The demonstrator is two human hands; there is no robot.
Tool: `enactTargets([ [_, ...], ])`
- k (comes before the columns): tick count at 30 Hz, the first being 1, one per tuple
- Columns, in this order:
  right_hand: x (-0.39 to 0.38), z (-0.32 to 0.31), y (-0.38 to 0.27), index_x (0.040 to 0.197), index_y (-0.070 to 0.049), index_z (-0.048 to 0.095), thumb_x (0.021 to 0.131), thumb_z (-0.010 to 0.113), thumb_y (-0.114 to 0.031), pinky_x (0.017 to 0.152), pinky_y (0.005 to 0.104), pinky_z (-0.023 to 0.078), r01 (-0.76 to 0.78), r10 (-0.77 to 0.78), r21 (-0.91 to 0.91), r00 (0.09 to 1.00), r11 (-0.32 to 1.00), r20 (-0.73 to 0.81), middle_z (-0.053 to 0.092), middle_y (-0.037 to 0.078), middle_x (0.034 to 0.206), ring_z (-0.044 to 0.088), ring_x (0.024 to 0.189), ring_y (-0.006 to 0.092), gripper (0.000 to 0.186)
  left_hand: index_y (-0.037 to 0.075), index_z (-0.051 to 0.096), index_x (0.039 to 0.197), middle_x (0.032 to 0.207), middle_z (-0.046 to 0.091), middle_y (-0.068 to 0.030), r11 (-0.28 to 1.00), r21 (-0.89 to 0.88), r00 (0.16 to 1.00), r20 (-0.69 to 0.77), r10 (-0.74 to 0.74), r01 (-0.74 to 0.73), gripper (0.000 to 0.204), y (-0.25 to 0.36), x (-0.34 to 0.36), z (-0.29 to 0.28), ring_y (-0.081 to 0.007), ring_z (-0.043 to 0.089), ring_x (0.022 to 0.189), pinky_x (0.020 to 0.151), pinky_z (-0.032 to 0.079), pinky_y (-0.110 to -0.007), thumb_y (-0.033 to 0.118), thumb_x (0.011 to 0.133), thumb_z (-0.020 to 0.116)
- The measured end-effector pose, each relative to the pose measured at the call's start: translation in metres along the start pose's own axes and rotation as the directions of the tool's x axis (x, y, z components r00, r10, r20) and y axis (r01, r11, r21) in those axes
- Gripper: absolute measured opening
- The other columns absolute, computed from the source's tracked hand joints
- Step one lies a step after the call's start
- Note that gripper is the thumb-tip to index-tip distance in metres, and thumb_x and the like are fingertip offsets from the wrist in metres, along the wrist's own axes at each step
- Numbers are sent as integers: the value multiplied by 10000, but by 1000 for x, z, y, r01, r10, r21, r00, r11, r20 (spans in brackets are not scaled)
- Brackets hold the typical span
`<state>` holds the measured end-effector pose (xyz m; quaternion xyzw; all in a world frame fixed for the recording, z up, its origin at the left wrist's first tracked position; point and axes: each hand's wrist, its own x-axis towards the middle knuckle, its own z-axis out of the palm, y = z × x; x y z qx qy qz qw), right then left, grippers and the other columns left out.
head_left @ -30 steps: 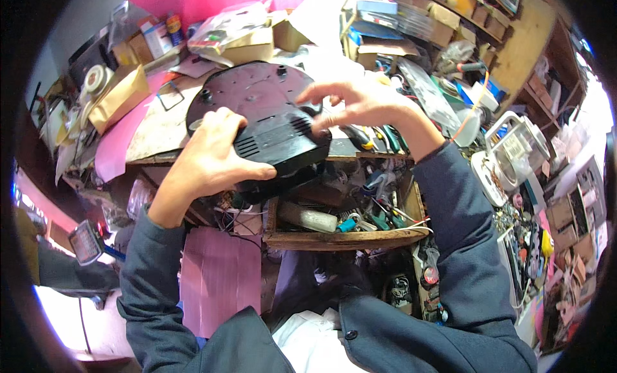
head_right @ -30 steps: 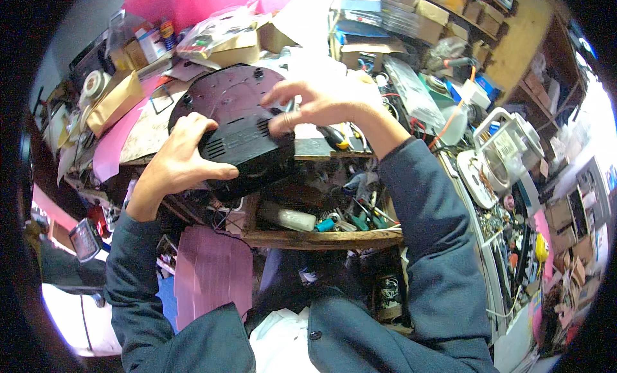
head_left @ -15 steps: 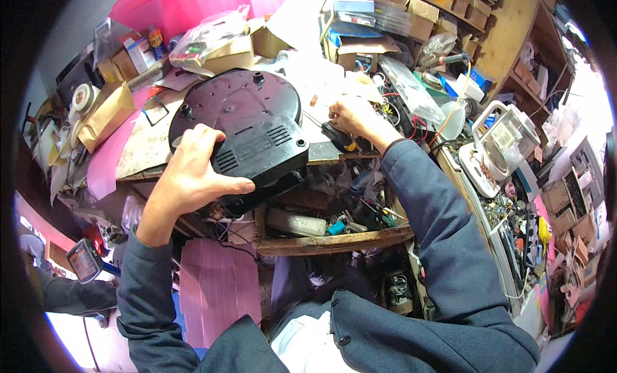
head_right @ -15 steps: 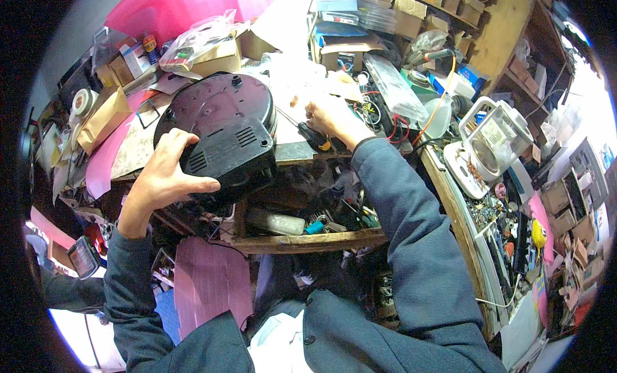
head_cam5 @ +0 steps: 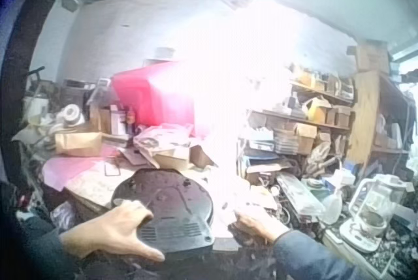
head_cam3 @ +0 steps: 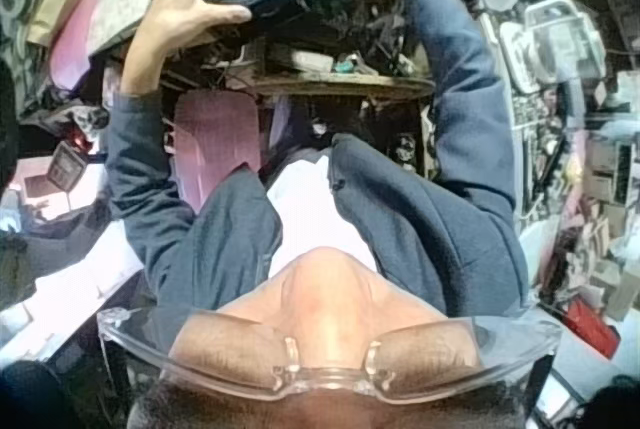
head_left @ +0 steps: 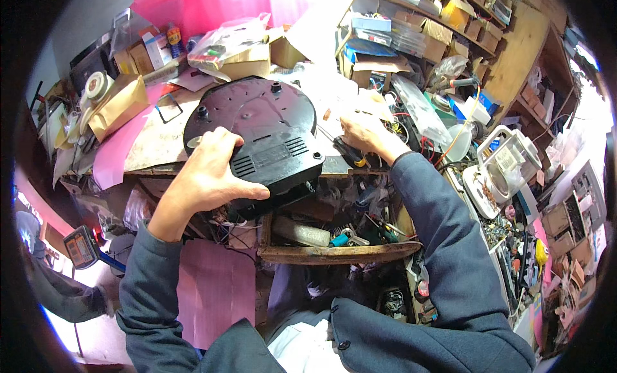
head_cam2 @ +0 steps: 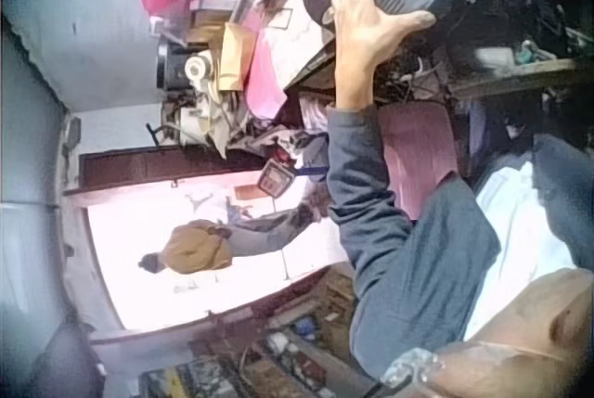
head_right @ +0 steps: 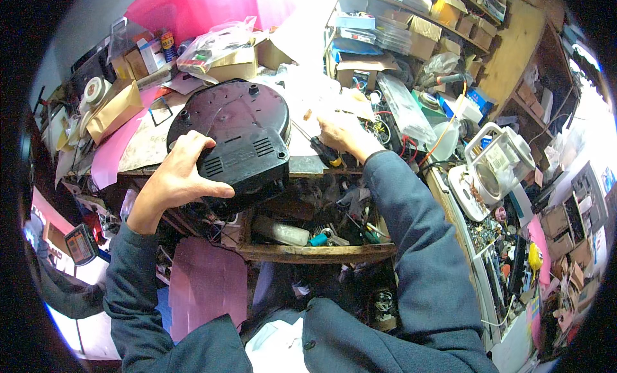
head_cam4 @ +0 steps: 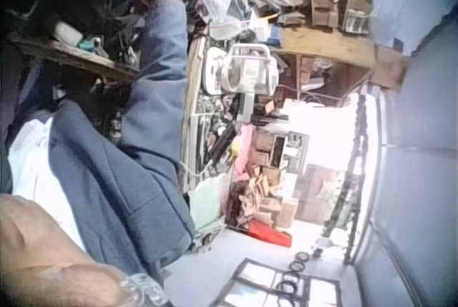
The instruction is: The person disassembles a black electronic device using a screwdriver, removes the casing, and inspects the internal wiring. They then reassemble the device and hand it to another person. Later, they disassemble a white electric kettle, remove its base, and inspect the heating element.
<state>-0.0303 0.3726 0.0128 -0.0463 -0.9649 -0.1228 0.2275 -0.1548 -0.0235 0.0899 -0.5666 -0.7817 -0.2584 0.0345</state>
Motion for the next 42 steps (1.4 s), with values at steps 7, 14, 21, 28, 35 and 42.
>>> enactTargets([
  [7,12,-107,-49,1002,-69,638,976,568,-231,770,453,494,-26,8,169,994,985,108,665,143,889,653,869,339,178,-101,596,1235,1169,568,-234,1000,18,1000,12,-20,20,974,5,-2,-4,-381,534,1172,1038,450,-437,574,603,900],
  [14,4,-172,-107,972,-12,601,958,544,-97,785,442,513,210,-274,311,945,927,179,647,178,900,655,886,359,103,-102,598,1232,1188,575,-240,997,55,999,3,-54,54,973,10,-3,-3,-389,552,1189,1039,460,-441,582,606,893],
  [21,-4,-178,-131,940,-62,637,955,611,-164,755,439,479,149,-133,266,988,952,-79,655,139,826,640,836,346,107,-101,604,1241,1211,580,-240,994,65,996,-35,-85,88,966,11,-7,-3,-390,564,1198,1033,468,-445,570,609,892],
  [28,-10,-173,-141,923,26,580,949,555,-56,761,487,484,129,-109,394,991,910,-73,621,232,839,604,812,428,89,-78,610,1252,1215,591,-214,995,45,996,-10,-86,86,945,10,-6,-1,-373,563,1188,1041,458,-419,526,598,929],
  [35,-3,-176,-147,937,27,582,955,551,-78,771,481,500,103,-131,370,990,923,52,643,246,849,642,865,426,111,-106,626,1227,1220,604,-265,999,8,999,24,-48,48,993,-2,-9,-7,-401,579,1189,1036,474,-439,582,572,915],
  [42,3,-174,-136,933,6,582,959,556,-88,746,484,506,160,-198,383,978,910,63,638,239,855,645,854,423,100,-105,629,1197,1197,590,-256,996,66,998,2,-62,62,914,6,-9,-6,-402,564,1163,1004,480,-449,504,582,925],
])
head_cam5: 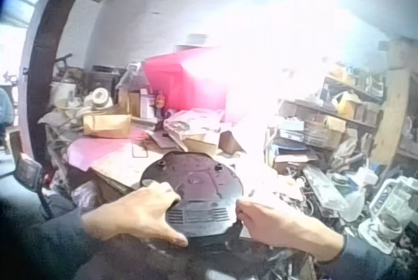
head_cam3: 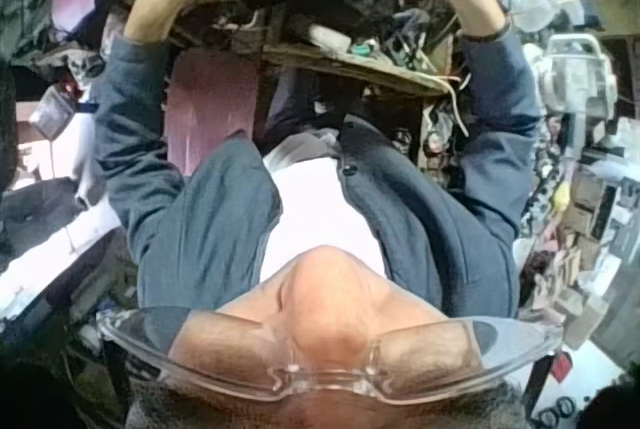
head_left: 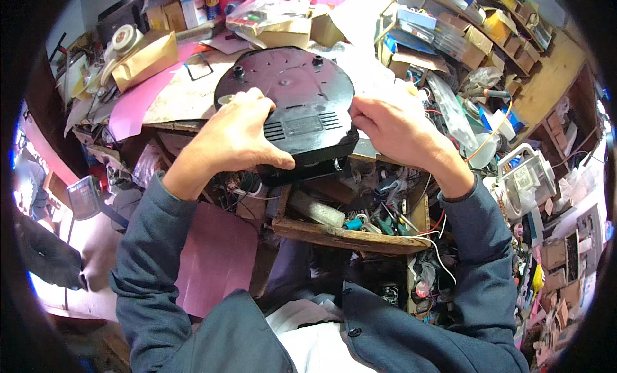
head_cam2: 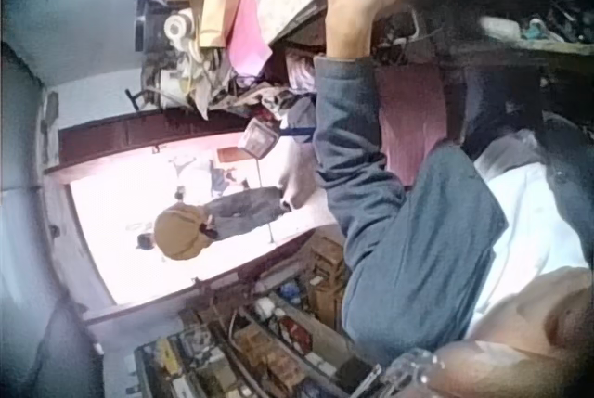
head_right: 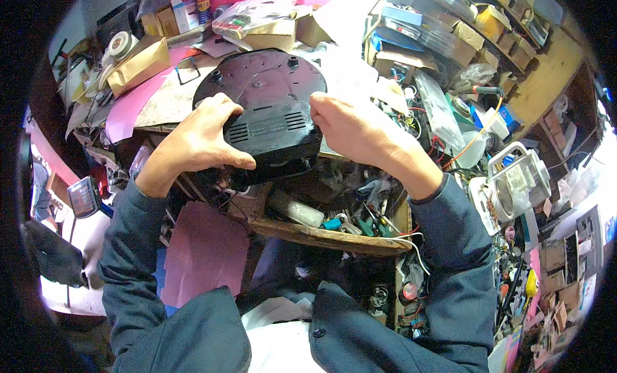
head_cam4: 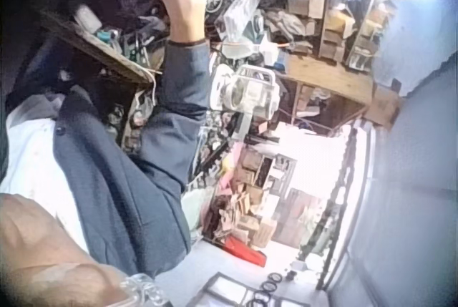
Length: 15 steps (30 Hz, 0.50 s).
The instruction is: The person disassembles a black electronic device using a screwdriver, removes the casing, and inspects the internal wiring. They then reassemble the device and hand it to another person. Later, they disassemble a white electric kettle, remove its base, and inspect the heating element.
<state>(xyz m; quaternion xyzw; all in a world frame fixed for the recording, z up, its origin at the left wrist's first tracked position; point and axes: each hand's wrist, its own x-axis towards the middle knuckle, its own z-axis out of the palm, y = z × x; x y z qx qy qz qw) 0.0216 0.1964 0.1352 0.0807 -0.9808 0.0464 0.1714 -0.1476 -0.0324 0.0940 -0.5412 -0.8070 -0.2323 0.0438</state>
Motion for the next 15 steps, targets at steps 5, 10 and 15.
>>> enactTargets([
  [5,0,-2,14,895,-53,645,852,639,-56,759,428,504,39,-27,-106,994,994,110,673,111,867,672,886,310,43,-88,628,1222,1230,586,-232,999,-33,999,44,-15,16,923,2,2,-5,-392,552,1187,1023,473,-442,493,572,933],
  [10,12,-11,-1,875,-38,647,772,637,-9,714,449,528,178,-89,-322,958,930,273,681,123,838,692,852,328,107,-65,625,1242,1242,587,-211,999,-41,999,24,-22,23,949,1,-1,-4,-385,554,1186,1031,471,-442,512,559,942],
  [15,16,-12,-13,825,-18,669,750,654,-14,672,445,566,255,-133,-426,946,868,296,692,141,782,714,780,333,76,-53,625,1240,1243,583,-209,1000,-17,999,43,-24,25,949,4,1,-5,-383,553,1190,1032,470,-444,527,560,940],
])
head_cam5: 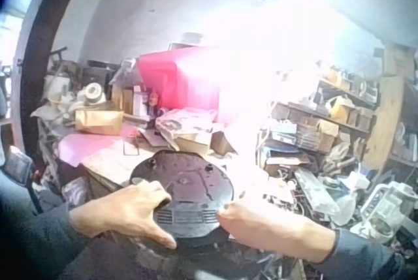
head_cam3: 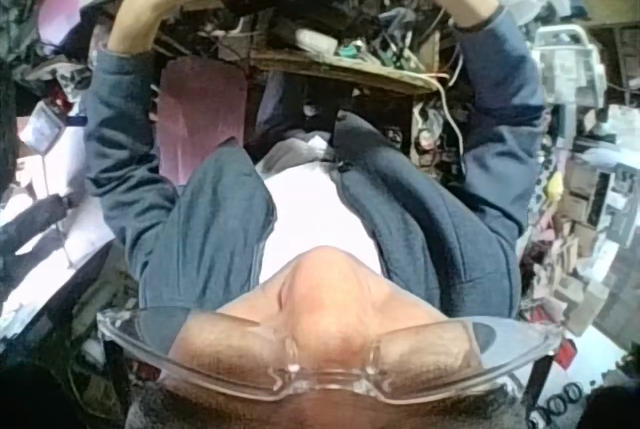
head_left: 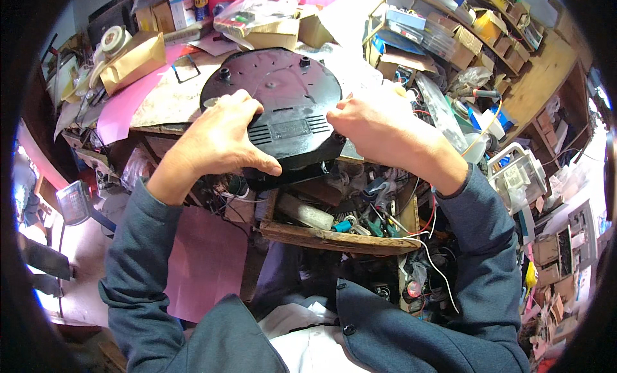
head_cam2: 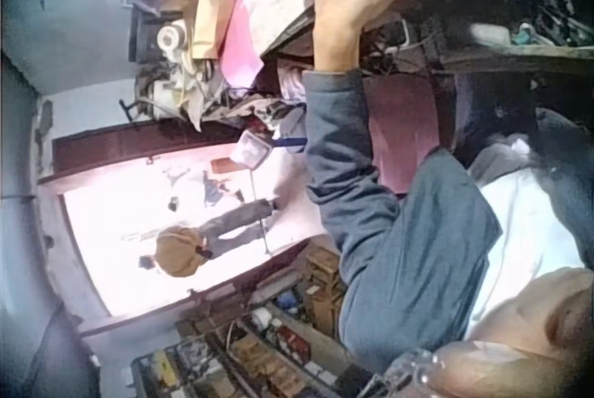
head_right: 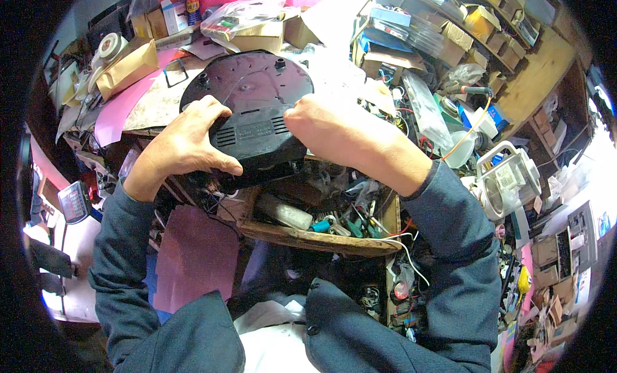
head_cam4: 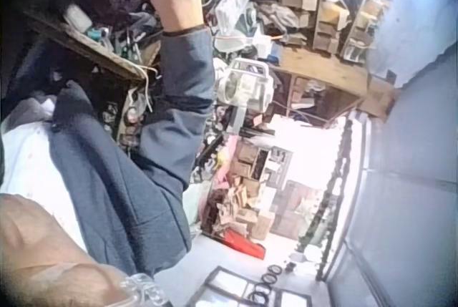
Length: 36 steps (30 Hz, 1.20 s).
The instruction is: The person disassembles a black electronic device using a screwdriver, removes the casing, and inspects the internal wiring. They then reassemble the device and hand it to another person. Later, they disassemble a white electric kettle, remove its base, and inspect the heating element.
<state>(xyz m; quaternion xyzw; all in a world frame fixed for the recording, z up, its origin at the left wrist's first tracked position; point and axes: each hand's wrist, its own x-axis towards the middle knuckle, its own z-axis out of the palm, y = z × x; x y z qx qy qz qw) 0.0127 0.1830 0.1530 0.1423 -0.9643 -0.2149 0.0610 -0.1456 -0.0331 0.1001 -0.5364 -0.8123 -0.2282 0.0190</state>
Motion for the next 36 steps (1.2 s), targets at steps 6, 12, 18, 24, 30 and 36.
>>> enactTargets([
  [6,4,0,-3,770,-5,726,776,665,-48,680,399,601,3,-4,-21,1000,1000,-15,712,171,749,739,744,310,75,-56,623,1237,1240,579,-208,1000,4,1000,-1,0,0,921,0,-1,1,-384,548,1197,1032,470,-442,518,585,929],
  [12,0,13,12,824,-20,709,819,674,-118,654,412,561,-101,107,132,993,986,-44,700,164,763,714,743,323,103,-59,626,1227,1235,580,-208,1000,-13,1000,-19,20,-21,912,-1,1,3,-382,551,1194,1029,472,-437,508,582,932],
  [18,-7,21,15,913,-23,625,889,637,-115,700,422,519,-33,84,281,981,959,-173,658,168,826,670,811,343,96,-62,628,1224,1215,589,-206,999,-1,999,-29,37,-37,914,-3,2,3,-386,559,1180,1018,475,-440,509,577,933],
  [24,-11,21,4,914,-18,597,885,624,-74,711,434,508,22,30,226,974,974,-224,621,174,860,634,798,367,68,-59,628,1228,1211,589,-206,999,-8,998,-48,46,-46,921,-7,1,6,-387,563,1173,1017,475,-444,519,578,931],
  [30,-9,19,3,918,-19,634,879,604,-58,695,433,525,-34,68,212,985,977,-156,649,161,874,669,822,351,63,-59,626,1234,1225,590,-209,999,-10,998,-51,48,-48,925,-9,-1,6,-388,562,1177,1023,471,-446,522,581,930],
  [36,-16,37,26,1052,-62,690,907,627,-73,763,405,546,-190,301,449,935,873,-189,698,127,896,689,836,307,159,-66,625,1239,1213,595,-209,999,-25,998,-39,42,-43,929,-8,-2,4,-388,558,1183,1029,462,-442,509,579,935],
])
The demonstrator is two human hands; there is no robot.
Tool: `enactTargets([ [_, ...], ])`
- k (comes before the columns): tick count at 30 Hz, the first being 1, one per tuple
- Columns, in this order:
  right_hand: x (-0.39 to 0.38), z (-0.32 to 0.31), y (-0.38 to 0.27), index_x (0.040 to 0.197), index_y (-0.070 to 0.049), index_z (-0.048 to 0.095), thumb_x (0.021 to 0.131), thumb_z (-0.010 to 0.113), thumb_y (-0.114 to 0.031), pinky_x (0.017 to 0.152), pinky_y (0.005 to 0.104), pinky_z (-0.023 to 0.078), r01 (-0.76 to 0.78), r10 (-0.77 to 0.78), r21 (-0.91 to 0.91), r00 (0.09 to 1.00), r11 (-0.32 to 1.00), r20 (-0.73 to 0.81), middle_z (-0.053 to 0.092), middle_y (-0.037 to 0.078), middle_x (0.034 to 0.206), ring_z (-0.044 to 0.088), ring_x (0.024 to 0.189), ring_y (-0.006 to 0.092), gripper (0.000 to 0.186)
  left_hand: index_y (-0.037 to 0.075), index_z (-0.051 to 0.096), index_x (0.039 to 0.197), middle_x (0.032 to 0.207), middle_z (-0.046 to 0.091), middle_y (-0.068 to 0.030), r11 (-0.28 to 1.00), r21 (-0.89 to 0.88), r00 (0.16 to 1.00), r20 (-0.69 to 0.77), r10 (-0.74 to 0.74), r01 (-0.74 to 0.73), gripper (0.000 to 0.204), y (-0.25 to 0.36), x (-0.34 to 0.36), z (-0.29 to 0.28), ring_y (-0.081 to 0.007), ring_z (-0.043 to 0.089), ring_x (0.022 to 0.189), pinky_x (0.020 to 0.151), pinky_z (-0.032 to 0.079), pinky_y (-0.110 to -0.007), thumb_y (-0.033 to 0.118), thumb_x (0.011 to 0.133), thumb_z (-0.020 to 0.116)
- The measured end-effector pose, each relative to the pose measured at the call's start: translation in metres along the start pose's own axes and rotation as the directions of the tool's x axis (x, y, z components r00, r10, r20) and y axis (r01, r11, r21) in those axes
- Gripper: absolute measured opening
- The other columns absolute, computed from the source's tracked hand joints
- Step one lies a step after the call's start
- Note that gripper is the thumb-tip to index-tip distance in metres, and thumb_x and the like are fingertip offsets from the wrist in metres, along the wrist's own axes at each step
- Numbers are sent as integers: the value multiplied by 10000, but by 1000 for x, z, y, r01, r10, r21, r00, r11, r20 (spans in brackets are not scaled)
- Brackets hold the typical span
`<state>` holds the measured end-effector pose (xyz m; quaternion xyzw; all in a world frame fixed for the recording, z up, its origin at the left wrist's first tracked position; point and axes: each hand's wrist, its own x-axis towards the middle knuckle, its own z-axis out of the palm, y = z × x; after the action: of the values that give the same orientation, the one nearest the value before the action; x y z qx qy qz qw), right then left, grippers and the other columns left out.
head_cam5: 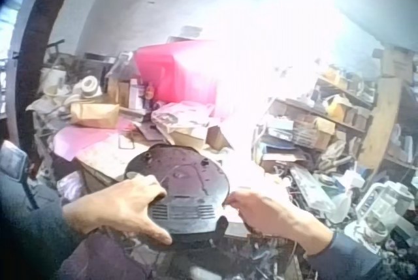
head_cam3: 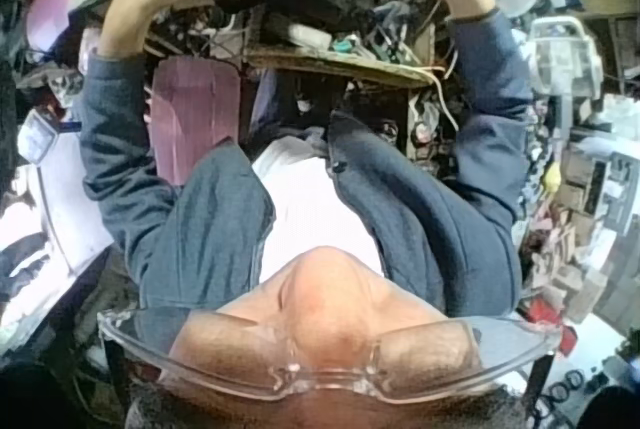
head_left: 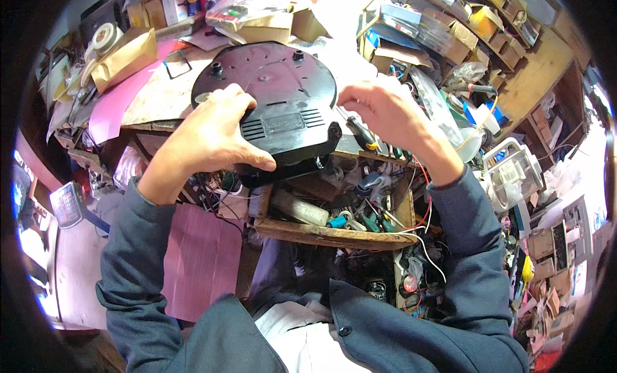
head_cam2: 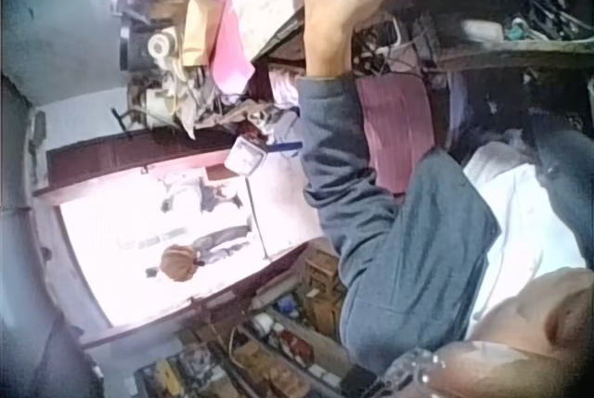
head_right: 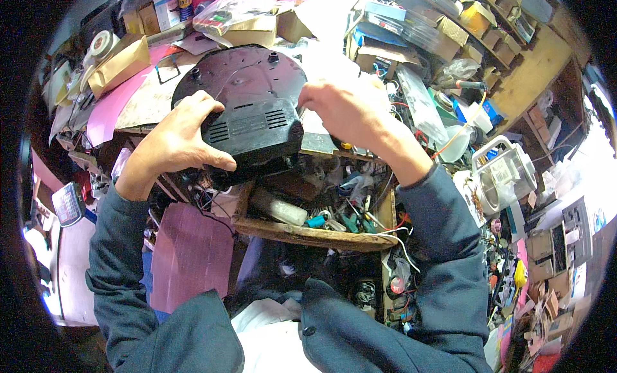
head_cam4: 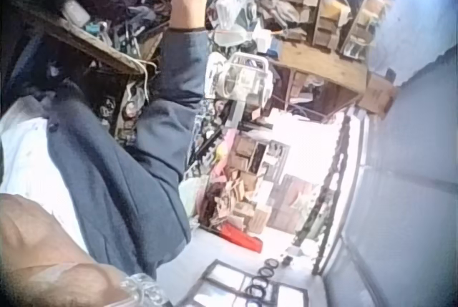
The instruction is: The person disassembles a black electronic device using a screwdriver, removes the casing, and inspects the internal wiring. They then reassemble the device and hand it to another person. Later, they disassemble a white electric kettle, remove its base, and inspect the heating element.
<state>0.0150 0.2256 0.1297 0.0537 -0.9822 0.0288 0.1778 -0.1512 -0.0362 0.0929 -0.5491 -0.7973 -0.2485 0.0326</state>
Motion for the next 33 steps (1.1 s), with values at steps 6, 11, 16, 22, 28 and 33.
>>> enactTargets([
  [6,-17,56,74,1108,-98,671,863,701,-128,798,450,555,-169,179,-236,984,957,21,709,157,948,695,919,356,248,-79,625,1214,1200,601,-217,999,-35,999,-5,33,-33,931,3,6,-1,-390,561,1174,1019,464,-443,504,560,941],
  [11,-35,95,76,1183,-29,569,872,704,-189,843,466,551,-212,208,-201,977,956,-42,656,240,1039,680,978,400,375,-89,606,1238,1206,598,-222,1000,-18,1000,-11,9,-9,974,2,3,1,-384,565,1180,1032,465,-432,508,550,950],
  [16,-13,76,58,1127,-21,643,777,743,-189,820,440,551,-526,530,-166,848,834,-21,679,228,1010,678,959,383,401,-80,602,1255,1232,584,-213,1000,8,999,25,-25,24,981,2,3,0,-377,556,1202,1044,461,-434,512,554,948],
  [22,13,8,89,947,-26,685,775,794,-137,702,312,562,-234,305,196,698,952,-648,736,99,844,713,752,184,232,-71,595,1266,1226,572,-204,999,21,999,43,-28,27,977,10,7,-3,-372,533,1229,1061,449,-433,519,569,939],
  [28,31,-114,64,991,-42,660,832,818,-211,622,314,548,-69,170,155,443,985,-880,730,90,841,694,690,167,281,-64,599,1243,1207,572,-199,999,30,1000,23,-21,21,953,8,2,-2,-371,536,1206,1047,453,-433,517,568,939],
  [33,28,-266,49,997,-104,582,917,655,-138,400,224,340,111,87,221,686,969,-723,590,-8,703,502,480,68,114,-46,602,1262,1212,572,-175,997,27,997,42,-71,70,947,10,1,-4,-358,549,1214,1042,461,-425,486,555,942],
])
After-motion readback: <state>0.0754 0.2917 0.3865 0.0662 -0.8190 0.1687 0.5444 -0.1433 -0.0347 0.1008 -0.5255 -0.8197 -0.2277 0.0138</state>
